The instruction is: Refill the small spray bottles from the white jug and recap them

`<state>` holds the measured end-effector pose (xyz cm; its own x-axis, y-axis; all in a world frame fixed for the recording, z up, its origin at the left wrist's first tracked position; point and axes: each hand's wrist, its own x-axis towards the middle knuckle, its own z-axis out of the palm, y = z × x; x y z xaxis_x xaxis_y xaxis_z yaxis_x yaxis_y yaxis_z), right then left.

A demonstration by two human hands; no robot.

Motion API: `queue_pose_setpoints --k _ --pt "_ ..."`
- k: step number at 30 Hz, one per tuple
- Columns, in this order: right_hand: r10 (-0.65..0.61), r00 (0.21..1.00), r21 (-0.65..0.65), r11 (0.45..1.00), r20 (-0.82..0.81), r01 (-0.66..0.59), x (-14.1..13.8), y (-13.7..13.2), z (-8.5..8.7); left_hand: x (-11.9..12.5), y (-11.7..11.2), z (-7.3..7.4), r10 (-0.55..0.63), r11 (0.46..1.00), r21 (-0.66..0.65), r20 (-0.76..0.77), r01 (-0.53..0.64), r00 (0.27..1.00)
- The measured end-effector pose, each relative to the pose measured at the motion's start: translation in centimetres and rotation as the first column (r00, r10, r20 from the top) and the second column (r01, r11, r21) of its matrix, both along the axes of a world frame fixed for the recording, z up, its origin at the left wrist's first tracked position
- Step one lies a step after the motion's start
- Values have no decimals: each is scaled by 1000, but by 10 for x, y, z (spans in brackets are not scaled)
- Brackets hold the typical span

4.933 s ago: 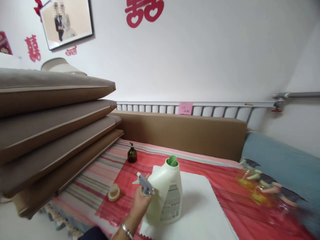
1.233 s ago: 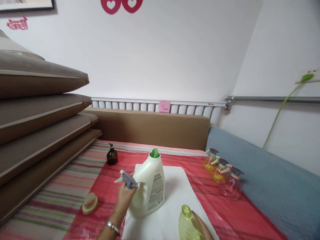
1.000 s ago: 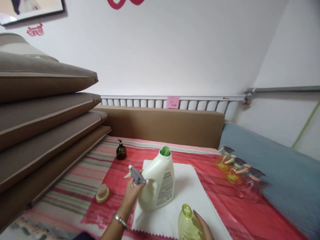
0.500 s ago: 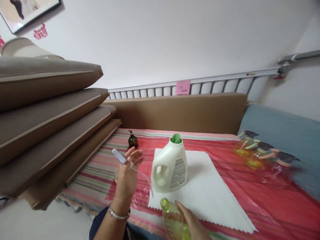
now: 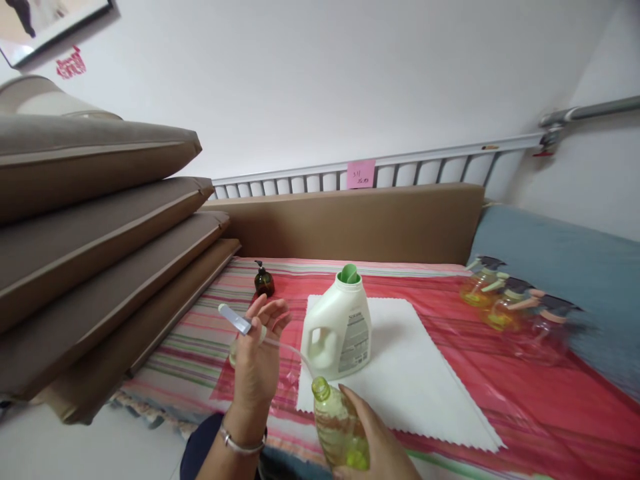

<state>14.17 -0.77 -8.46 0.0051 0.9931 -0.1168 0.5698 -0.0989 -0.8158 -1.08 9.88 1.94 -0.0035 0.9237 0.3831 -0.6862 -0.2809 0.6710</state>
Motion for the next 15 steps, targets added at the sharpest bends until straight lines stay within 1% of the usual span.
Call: queue_pose_setpoints --k 2,4,7,10,12,15 --pt "-30 1000 19 999 3 30 -2 0 9 3 -4 -5 -42 999 -19 -10 42 999" --pt "-65 998 62 996 17 64 -5 1 19 8 -10 -12 -111 993 -48 -18 110 994" --pt "-110 994 168 980 15 106 -10 1 37 16 -21 -26 -218 972 -103 -50 212 975" --pt "-115 993 209 971 -2 113 -12 -1 50 20 -31 -37 -290 947 -169 -89 272 953" --pt "-98 995 202 974 -22 100 -10 -3 52 20 -35 -40 -317 939 -175 -110 296 942" --pt "-59 997 218 973 -58 71 -7 -4 48 19 -38 -40 -353 932 -141 -145 334 924"
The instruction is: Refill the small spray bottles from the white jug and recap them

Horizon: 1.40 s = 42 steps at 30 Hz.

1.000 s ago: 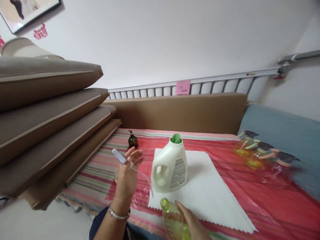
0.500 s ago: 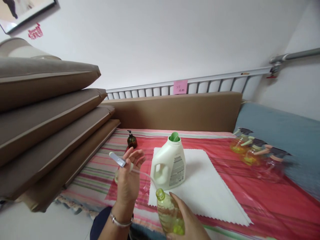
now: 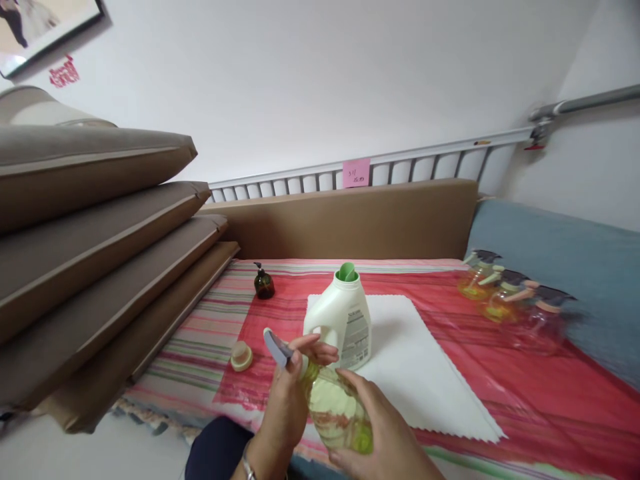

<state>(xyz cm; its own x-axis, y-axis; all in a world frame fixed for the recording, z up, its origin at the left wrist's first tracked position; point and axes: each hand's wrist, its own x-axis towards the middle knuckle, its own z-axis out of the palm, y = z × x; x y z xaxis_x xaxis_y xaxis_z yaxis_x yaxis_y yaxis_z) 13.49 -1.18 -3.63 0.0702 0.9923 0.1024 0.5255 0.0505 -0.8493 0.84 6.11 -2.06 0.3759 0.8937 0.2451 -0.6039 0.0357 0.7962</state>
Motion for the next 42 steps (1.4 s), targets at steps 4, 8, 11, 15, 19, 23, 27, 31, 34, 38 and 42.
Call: queue_pose_setpoints --k 4,8,11,15,19,23,27,31,34,38,42 --pt "17 999 54 998 -27 -16 4 0 -7 -1 -1 3 -75 997 3 -11 75 997" --pt "90 973 46 996 -211 -82 9 -2 0 -1 -2 7 -126 992 25 -44 127 991" --pt "231 810 -1 961 -539 -275 13 -3 4 1 -5 10 -176 982 64 -67 180 982" --pt "282 515 44 903 -809 -427 11 3 -11 3 -7 9 -195 980 13 -65 196 979" --pt "190 493 49 957 -849 -285 3 6 -43 0 0 10 30 999 -41 -96 -34 995" --pt "70 450 26 994 -890 -103 -6 -3 -57 -5 9 19 245 968 -38 -98 -249 965" --pt "83 246 38 982 -966 -185 -12 -8 -43 -6 6 24 89 995 -36 -94 -93 992" --pt "-13 -2 -11 886 -1000 -464 -15 -4 -36 -6 4 23 46 998 -41 -53 -48 998" --pt "-9 26 -18 931 -1000 -365 -15 -4 -40 -8 8 22 183 981 -49 -84 -187 980" --pt "70 113 36 962 -991 -272 -18 -4 -47 -13 10 25 140 984 -93 -98 -149 985" --pt "7 77 -30 879 -997 -477 -23 -1 -53 -15 7 28 29 996 -81 -49 -33 998"
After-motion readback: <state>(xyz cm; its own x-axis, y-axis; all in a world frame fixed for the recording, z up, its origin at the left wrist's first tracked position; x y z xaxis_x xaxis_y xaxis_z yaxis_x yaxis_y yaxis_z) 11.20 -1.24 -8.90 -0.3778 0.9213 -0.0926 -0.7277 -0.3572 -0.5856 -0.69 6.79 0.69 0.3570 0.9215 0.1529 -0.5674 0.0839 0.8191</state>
